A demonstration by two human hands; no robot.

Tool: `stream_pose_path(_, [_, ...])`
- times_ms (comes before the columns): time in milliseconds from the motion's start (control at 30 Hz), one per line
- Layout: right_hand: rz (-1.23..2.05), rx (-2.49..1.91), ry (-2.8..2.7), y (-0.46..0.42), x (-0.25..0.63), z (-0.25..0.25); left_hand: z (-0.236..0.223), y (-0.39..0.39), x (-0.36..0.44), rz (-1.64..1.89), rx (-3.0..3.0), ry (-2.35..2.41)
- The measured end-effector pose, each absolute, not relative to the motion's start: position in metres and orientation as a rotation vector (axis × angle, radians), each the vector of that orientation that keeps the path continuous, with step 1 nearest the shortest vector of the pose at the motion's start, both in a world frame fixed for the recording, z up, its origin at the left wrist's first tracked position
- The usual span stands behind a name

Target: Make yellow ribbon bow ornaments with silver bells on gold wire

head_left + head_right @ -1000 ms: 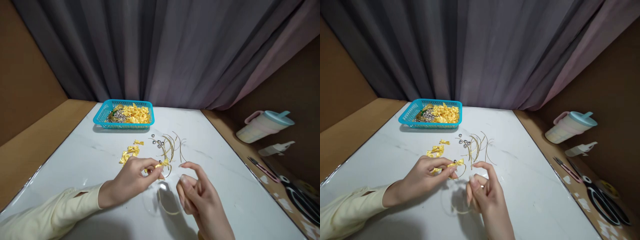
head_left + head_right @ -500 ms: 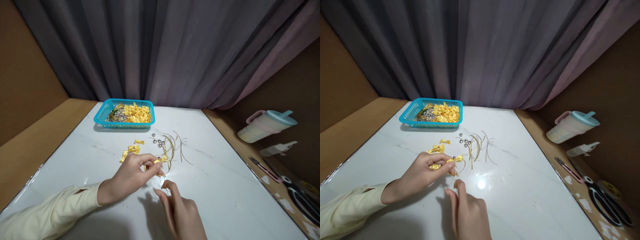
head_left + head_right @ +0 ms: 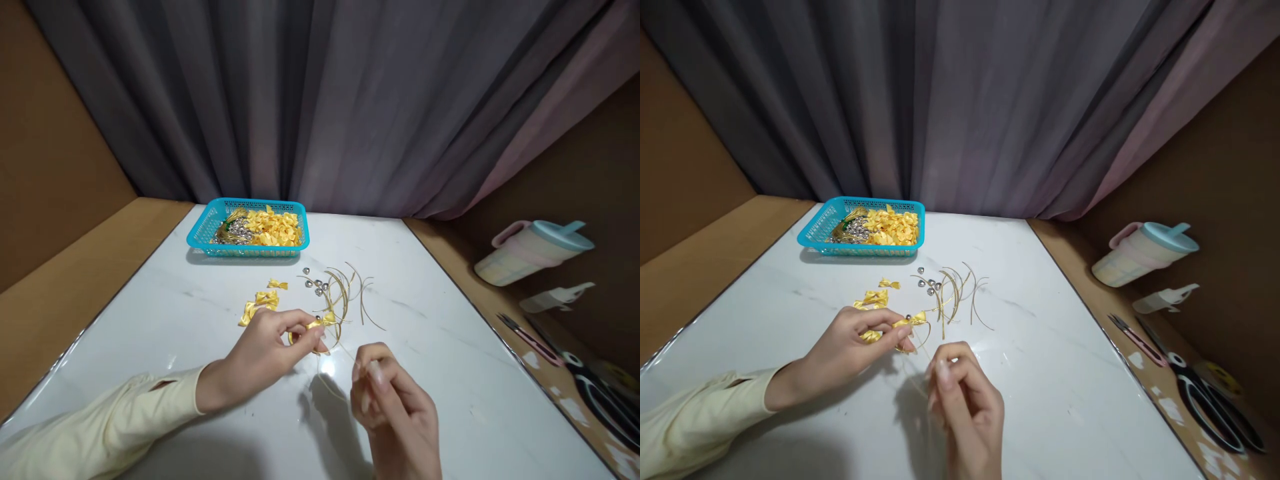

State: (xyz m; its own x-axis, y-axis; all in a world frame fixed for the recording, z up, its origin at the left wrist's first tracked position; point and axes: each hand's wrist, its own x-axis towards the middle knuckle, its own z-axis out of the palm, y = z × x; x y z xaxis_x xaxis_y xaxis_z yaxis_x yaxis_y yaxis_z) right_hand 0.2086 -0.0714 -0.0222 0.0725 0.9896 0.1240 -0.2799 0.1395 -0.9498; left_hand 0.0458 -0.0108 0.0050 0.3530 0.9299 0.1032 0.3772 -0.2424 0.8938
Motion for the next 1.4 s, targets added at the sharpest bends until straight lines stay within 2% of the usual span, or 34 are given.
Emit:
stream_pose_path(167, [1.033, -1.085, -1.073, -0.076, 0.207, -0.022, 0.007, -0.012, 0.045, 0.858, 1.757, 1.162])
stream_pose_path(300, [0.725, -1.320, -1.460, -0.077, 0.196, -0.025, 0.010, -0.011, 0.046, 0.875, 1.708, 1.148])
stream_pose_path(533, [0.240, -1.432, -1.851, -0.066, 0.194, -0.033, 0.009, -0.012, 0.047, 0.892, 1.706, 1.131])
stream_pose_path(733, [0.080, -1.388, -1.999, -0.060, 0.195, -0.029, 0.007, -0.014, 0.047, 0.825, 1.736, 1.175])
stream_pose_path(900, [0.319, -1.404, -1.965, -0.058, 0.194, -0.028, 0.009, -0.015, 0.047, 0.794, 1.732, 1.171])
stream_pose_path(1100, [1.117, -1.424, -1.435, -0.063, 0.202, -0.011, 0.007, -0.012, 0.047, 0.854, 1.808, 1.185])
stream_pose_path(1233, [1.580, -1.220, -1.108, -0.059, 0.219, 0.007, 0.001, -0.011, 0.045, 0.948, 2.034, 1.148])
stream_pose_path(1400, [1.658, -1.041, -0.922, -0.043, 0.239, 0.014, -0.009, -0.013, 0.045, 1.026, 2.443, 0.933])
